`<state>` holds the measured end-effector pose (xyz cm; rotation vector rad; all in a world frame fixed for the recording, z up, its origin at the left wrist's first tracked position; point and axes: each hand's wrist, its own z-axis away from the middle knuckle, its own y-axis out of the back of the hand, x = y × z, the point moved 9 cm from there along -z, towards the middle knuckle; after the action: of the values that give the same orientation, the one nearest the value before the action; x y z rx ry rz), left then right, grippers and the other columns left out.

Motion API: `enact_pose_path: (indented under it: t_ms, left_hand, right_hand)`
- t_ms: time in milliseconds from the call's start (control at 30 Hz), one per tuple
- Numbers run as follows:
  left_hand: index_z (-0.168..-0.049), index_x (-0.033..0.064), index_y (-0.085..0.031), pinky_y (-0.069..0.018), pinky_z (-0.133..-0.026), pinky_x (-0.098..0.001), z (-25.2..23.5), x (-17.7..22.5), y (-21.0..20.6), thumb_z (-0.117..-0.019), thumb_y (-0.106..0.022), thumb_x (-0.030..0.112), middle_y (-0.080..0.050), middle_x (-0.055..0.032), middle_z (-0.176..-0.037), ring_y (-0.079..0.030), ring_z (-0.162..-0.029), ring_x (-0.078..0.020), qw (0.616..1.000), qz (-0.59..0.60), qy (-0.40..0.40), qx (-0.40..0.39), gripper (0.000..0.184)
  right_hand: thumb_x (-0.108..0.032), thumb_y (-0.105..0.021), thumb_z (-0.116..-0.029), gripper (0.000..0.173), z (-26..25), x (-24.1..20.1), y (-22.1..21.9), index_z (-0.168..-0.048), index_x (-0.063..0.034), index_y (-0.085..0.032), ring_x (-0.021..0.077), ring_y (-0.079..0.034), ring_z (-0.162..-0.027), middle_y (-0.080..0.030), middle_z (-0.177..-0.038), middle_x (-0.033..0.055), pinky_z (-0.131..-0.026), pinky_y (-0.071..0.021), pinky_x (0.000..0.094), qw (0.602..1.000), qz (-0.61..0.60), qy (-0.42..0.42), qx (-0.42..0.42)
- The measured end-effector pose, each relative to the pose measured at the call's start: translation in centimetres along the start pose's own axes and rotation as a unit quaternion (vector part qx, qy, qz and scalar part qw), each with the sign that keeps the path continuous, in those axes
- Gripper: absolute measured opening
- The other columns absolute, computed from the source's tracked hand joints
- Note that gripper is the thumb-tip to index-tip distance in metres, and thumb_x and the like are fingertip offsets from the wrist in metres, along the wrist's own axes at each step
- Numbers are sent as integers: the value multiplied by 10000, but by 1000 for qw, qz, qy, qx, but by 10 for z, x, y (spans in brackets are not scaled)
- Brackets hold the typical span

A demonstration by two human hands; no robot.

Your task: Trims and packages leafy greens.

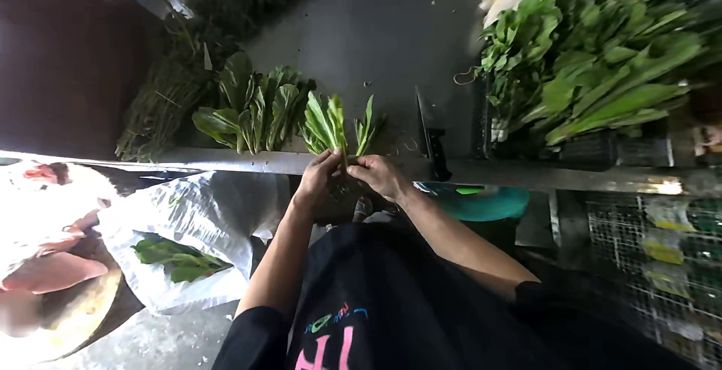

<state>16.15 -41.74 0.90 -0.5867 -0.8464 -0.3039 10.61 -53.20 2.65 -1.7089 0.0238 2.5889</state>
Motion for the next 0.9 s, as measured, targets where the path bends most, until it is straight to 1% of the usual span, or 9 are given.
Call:
enact_pose_path:
  t_ms: [100, 267, 367, 467, 567, 667, 767, 833, 900]
  left_hand:
    - [-1182, 82, -643, -589, -832, -377, 12, 3, 10, -1037, -604, 233, -710, -69, -1066, -683, -930, -170, 997, -63, -27, 18, 213]
    - [-1054, 61, -695, -577, -750, -345, 44, 12, 37, -986, -690, 209, -706, -54, -891, -664, -777, -139, 977, -200, -63, 35, 162]
    - [-1077, 66, -679, -564, -754, -323, 67, 10, 71, -1010, -653, 212, -691, -49, -927, -643, -792, -128, 986, -127, -84, 71, 163]
    - [-1238, 75, -650, -573, -857, -365, 96, 7, 118, -1055, -577, 262, -702, -73, -1095, -668, -951, -167, 986, -44, -98, 125, 271]
    - [-1299, 82, -619, -570, -868, -384, 137, 1, 180, -1089, -497, 285, -687, -85, -1135, -665, -995, -188, 973, 22, -116, 200, 316]
    - [-1339, 94, -589, -562, -899, -403, 188, -15, 242, -1104, -452, 301, -672, -80, -1216, -652, -1065, -197, 947, 125, -136, 264, 342]
    - [-1390, 161, -567, -570, -854, -364, 244, -47, 298, -1115, -400, 333, -664, -26, -1249, -658, -1051, -156, 905, 240, -168, 307, 365]
    - [-1420, 208, -538, -548, -914, -388, 280, -71, 336, -1120, -369, 346, -646, 12, -1295, -635, -1128, -141, 875, 297, -206, 323, 370]
    - [-1405, 233, -551, -564, -889, -347, 322, -88, 367, -1113, -397, 352, -662, 38, -1245, -642, -1092, -108, 854, 301, -242, 348, 352]
  right_hand:
    - [-271, -662, -1008, 283, 7, -7, 5, -1172, -48, -725, 149, -703, -898, -742, -1022, 82, -855, -591, 388, 997, 31, 32, 66]
    - [-283, -744, -952, 286, 0, -31, -12, -1124, -57, -708, 134, -717, -899, -742, -990, 65, -840, -612, 376, 989, -4, 92, 119]
    - [-254, -740, -958, 215, -1, -42, -42, -1091, -85, -745, 109, -717, -933, -754, -998, 32, -881, -609, 363, 987, -8, 117, 111]
    - [-228, -707, -981, 206, -1, -45, -82, -1117, -75, -734, 149, -719, -970, -754, -1033, 48, -916, -605, 398, 984, -19, 142, 104]
    - [-213, -678, -1003, 198, 0, -39, -137, -1126, -63, -715, 157, -708, -993, -742, -1048, 55, -930, -593, 394, 983, -8, 150, 107]
    - [-164, -681, -993, 158, 0, -23, -200, -1093, -49, -722, 184, -712, -986, -745, -1031, 74, -913, -603, 406, 982, -44, 159, 96]
    - [-128, -665, -995, 130, 4, -4, -262, -1076, -37, -713, 192, -714, -925, -740, -1011, 80, -867, -613, 391, 982, -84, 152, 74]
    - [-130, -651, -1008, 128, 3, 3, -299, -1080, -41, -707, 179, -710, -887, -734, -1004, 69, -831, -615, 366, 985, -89, 132, 65]
    - [-142, -660, -1008, 148, 1, 5, -338, -1104, -38, -704, 186, -721, -906, -737, -1020, 72, -840, -624, 365, 991, -70, 107, 41]
